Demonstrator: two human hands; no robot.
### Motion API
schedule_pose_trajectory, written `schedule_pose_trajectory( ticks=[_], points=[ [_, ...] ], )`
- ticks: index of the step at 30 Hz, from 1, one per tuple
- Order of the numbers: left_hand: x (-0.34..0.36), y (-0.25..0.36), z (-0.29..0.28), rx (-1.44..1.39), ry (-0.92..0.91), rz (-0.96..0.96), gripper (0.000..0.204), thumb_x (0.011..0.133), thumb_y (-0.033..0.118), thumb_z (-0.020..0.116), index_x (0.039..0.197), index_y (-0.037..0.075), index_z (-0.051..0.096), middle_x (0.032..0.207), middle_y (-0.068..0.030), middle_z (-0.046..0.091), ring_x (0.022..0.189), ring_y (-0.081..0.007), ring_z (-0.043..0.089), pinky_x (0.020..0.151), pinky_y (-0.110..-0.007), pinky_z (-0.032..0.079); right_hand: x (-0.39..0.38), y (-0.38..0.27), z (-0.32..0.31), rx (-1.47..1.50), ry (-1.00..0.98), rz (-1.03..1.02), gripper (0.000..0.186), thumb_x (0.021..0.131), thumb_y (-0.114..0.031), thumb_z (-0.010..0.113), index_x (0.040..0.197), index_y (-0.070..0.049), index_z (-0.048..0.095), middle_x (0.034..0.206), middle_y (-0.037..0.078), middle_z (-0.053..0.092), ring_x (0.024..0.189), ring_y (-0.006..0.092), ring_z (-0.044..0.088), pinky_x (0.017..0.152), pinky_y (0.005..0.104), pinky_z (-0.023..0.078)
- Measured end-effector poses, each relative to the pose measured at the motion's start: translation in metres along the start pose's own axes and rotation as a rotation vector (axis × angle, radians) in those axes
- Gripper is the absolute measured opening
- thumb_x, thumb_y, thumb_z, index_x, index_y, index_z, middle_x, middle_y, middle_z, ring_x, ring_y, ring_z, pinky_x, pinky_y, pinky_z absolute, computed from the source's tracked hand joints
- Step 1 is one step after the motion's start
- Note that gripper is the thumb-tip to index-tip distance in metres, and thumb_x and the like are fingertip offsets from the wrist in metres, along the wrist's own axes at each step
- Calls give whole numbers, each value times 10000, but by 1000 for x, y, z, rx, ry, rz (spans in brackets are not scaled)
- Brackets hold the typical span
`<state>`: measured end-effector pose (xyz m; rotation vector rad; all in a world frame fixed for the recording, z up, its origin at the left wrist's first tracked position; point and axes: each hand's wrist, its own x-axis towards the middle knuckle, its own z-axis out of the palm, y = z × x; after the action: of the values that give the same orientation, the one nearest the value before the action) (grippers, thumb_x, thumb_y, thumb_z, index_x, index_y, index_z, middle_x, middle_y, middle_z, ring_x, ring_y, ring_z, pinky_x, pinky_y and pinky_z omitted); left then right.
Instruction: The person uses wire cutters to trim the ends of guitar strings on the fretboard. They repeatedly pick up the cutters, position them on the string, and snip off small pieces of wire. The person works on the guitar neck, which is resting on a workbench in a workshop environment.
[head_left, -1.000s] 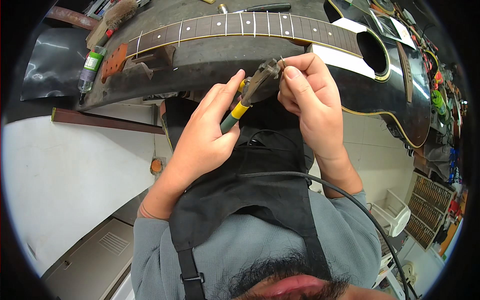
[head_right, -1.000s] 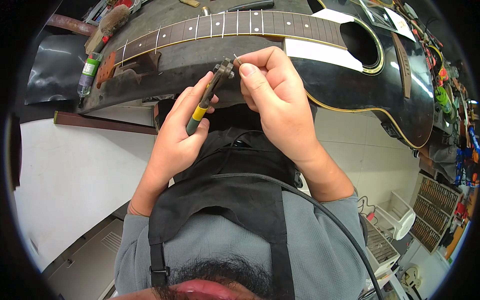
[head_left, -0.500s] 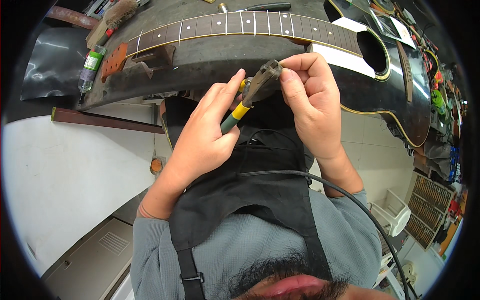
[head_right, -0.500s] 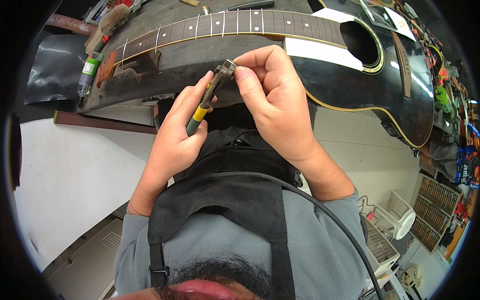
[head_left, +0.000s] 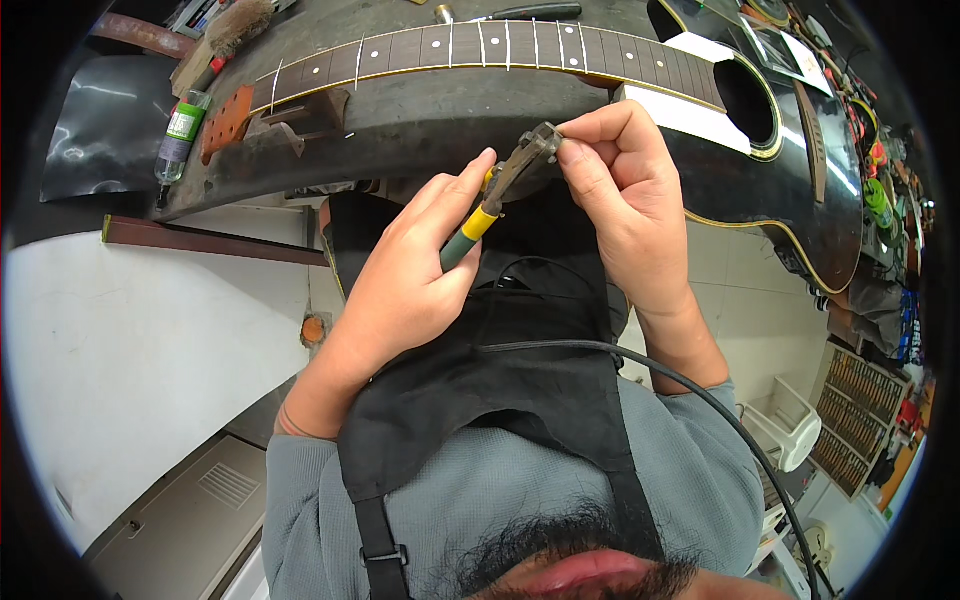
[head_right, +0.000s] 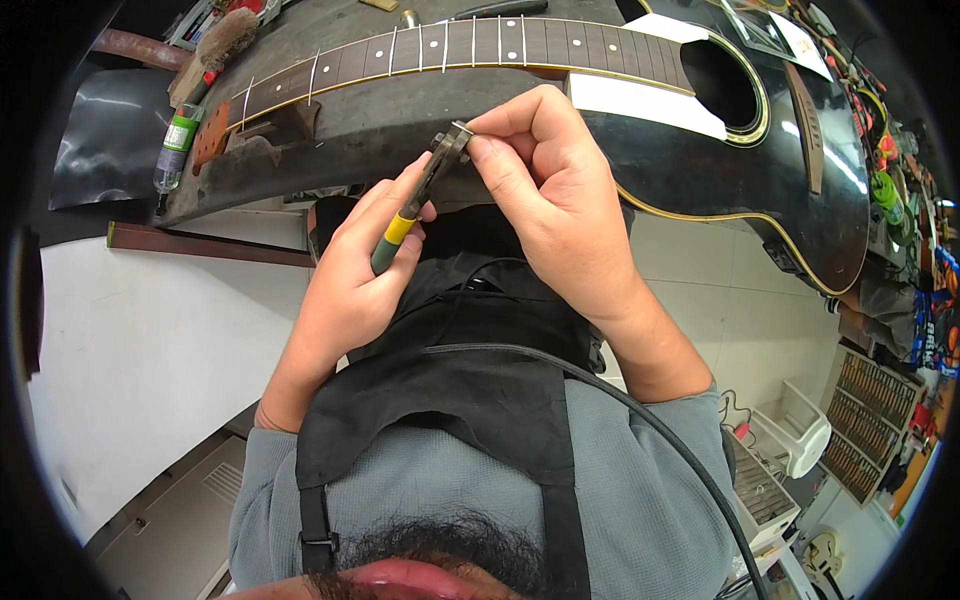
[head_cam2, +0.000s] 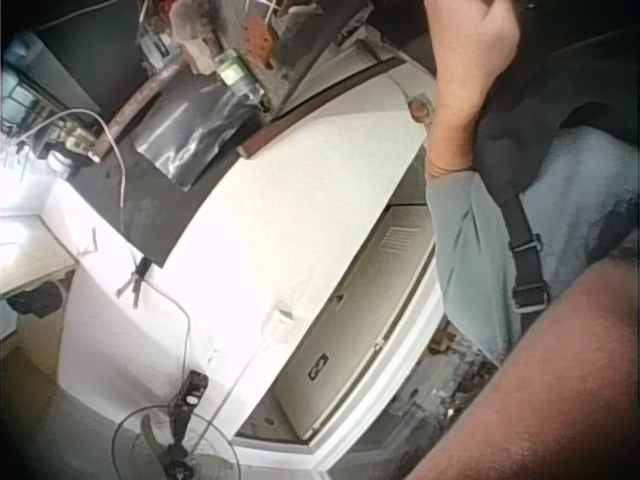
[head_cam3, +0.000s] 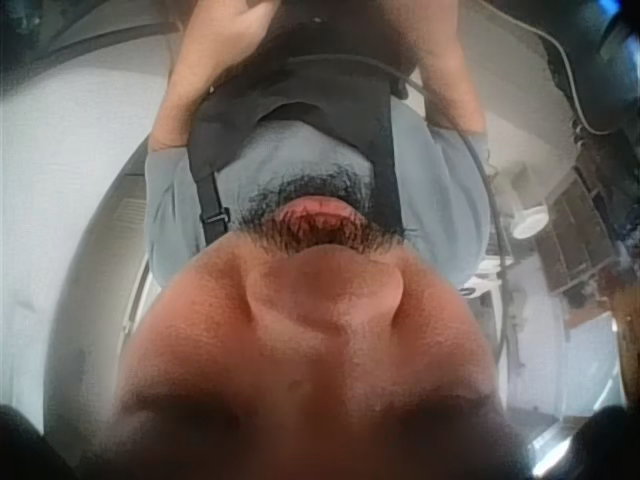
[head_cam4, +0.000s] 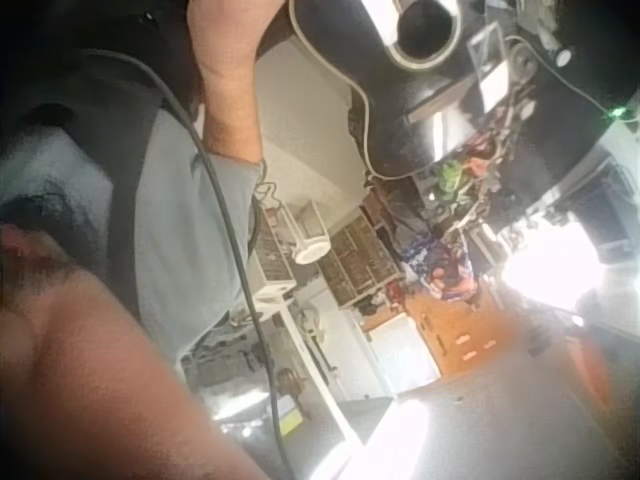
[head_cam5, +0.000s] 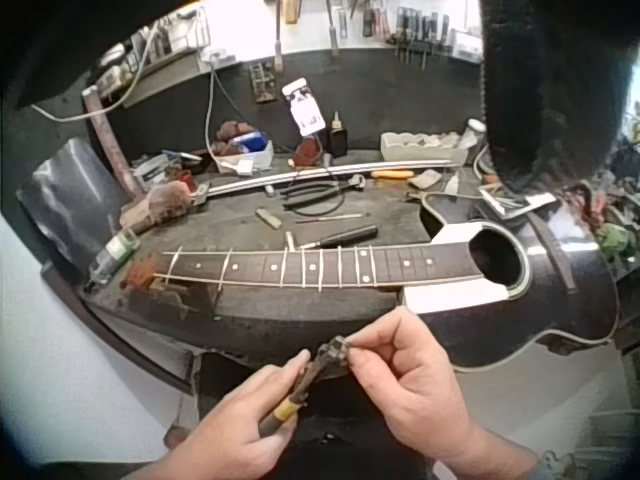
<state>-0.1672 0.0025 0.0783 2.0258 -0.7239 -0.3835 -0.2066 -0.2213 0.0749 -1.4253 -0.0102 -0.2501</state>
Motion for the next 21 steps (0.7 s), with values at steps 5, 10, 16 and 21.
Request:
schedule_pose_trajectory(
  ticks=[5,10,16,21],
  points=[
    [0,-1,5,-15,44,25,498,1089,53,641,1582,28,577,1063,-95,664,1015,-193,644,998,-321,509,-2,0,1,-7,2,8,67,1128,-36,627,1182,3,613,1032,30,702,943,47,638,848,228,516],
    [-2,-2,5,-171,128,-58,301,1071,25,673,1371,-5,676,1006,-116,735,855,-210,667,865,-318,538,-4,8,4,65,49,16,100,1138,-50,613,1213,11,588,960,10,649,814,28,562,722,216,470],
    [-4,0,4,-375,233,-137,201,1120,119,669,1288,18,713,878,25,650,763,-43,489,704,-237,423,-4,4,5,248,11,86,164,1157,-101,597,1257,21,556,855,-7,565,649,24,435,549,225,385],
    [-3,-6,9,-424,228,-41,254,1160,150,620,1360,2,670,836,64,551,657,3,387,571,-206,285,-4,2,9,303,8,132,196,1171,-143,579,1261,28,547,801,0,536,615,50,427,532,234,415]
  ],
)
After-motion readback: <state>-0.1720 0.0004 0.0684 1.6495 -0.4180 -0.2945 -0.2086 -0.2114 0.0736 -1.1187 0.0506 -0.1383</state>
